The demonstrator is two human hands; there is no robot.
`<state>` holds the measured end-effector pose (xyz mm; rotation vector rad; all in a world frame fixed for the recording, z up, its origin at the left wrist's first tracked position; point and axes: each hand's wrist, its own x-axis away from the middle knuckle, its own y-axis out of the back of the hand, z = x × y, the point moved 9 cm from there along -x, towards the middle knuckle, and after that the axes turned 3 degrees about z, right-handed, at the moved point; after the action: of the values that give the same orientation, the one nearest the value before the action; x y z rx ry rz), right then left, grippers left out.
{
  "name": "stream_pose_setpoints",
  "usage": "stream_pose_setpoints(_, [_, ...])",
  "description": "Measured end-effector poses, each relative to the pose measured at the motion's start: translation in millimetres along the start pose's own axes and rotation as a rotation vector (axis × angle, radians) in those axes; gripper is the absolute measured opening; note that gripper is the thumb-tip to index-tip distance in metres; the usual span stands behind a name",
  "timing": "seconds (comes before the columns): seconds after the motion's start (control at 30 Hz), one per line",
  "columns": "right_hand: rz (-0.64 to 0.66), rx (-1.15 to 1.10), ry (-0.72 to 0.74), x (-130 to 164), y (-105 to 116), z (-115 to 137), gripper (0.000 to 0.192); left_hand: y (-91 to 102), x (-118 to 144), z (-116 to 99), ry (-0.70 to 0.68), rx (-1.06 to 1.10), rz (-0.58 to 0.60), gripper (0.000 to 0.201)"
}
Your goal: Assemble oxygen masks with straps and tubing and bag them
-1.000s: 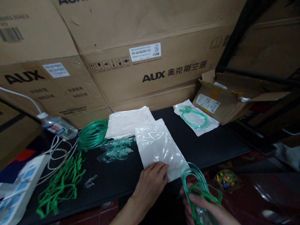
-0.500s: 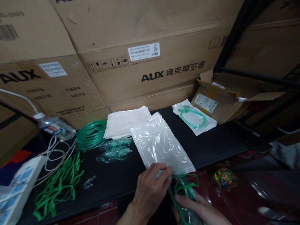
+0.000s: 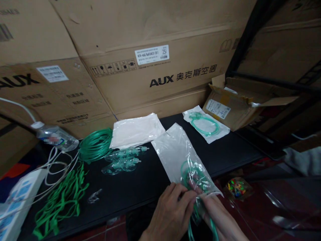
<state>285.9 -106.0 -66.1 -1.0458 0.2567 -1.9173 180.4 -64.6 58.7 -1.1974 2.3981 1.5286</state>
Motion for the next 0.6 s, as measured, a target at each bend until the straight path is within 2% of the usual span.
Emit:
stream_pose_setpoints(0.1, [-0.081,-0.046,0.045,0,2,3,0.043,-4.2,2,4,0.120,-0.015,-0.083,0.019])
stream_pose_setpoints(0.23, [-0.053,-0.165,0.042,-1,-20,8,0.037,-5.0,-3,7,0.229,-0.099,-0.149,0.022])
stream_pose_setpoints(0.37, [0.001,-0.276,0.061,4,-38,13,0.036,1.3,-14,12,0.273,-0.115,-0.206,0.018])
stream_pose_setpoints(0.5, [0.090,-0.206,0.048,10,-44,2,0.043,10.0,-23,21,0.305,-0.115,-0.239,0.016])
stream_pose_setpoints(0.6, [0.059,-0.140,0.092,7,-41,-7,0.054,11.2,-26,23,0.284,-0.113,-0.195,0.016])
